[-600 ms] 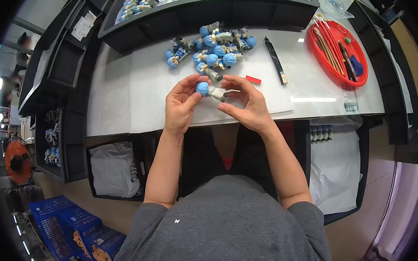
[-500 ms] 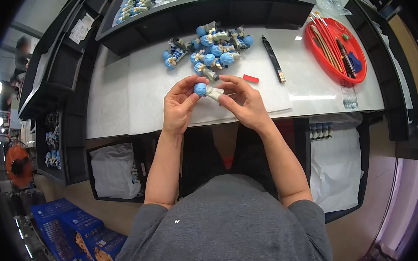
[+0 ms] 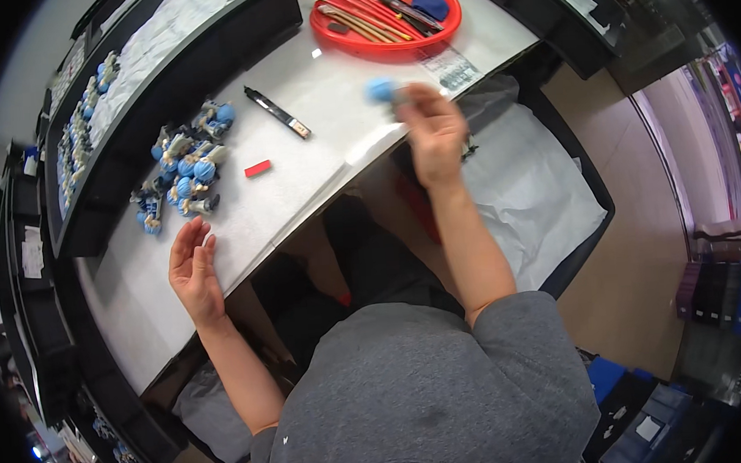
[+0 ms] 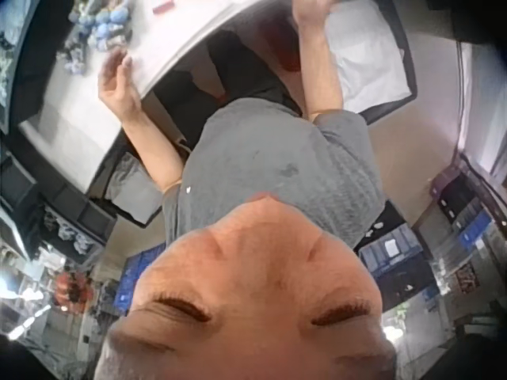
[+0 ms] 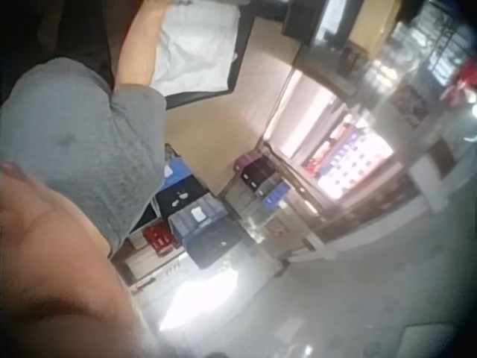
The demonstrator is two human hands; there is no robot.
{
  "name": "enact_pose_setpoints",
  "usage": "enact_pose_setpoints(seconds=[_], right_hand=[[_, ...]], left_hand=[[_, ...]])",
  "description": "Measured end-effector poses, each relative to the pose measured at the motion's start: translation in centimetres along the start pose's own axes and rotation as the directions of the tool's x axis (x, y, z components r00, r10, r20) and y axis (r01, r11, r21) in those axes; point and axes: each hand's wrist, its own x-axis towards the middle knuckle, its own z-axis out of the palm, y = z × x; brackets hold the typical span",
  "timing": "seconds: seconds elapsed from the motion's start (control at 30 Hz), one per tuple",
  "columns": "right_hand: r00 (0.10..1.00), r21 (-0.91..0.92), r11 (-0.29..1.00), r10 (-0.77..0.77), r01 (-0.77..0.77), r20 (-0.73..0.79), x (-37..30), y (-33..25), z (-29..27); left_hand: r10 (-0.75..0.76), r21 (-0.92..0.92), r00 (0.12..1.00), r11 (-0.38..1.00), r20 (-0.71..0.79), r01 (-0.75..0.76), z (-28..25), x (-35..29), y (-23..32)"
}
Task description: Sort and organize small toy figures into shipping trays.
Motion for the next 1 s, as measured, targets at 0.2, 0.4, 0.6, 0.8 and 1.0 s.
enact_pose_setpoints(seconds=[0.2,0.4,0.6,0.8,1.0], right_hand=[[0.849,-0.446,0.892,-0.178,-0.075,-0.498,2.8,4.7,-19.2],[0.853,-0.868,0.302,-0.231,-0.395,-0.469,0.8,9.0,-25.4],[0.912,-0.910,0.259,-0.172,-0.322,-0.372,0.6,11.7,-24.8],[0.942,-0.948,0.174,-0.159,-0.267,-0.294,1.1,12.9,-28.2],[0.887,-0.846,0.504,-0.293,-0.175,-0.358,2.1,9.1,-23.6]], left_hand=[[-0.014,0.063,1.000,0.998,-0.002,0.014,0.3,0.1,0.0],[-0.024,0.106,1.000,0.994,-0.020,0.026,0.3,0.0,-0.2],[-0.014,0.153,0.998,0.988,-0.058,0.022,0.2,-0.1,0.1],[0.004,0.170,0.999,0.985,-0.040,0.003,0.6,0.3,-0.2],[-0.065,0.234,0.989,0.967,-0.135,0.096,1.2,0.4,-0.7]])
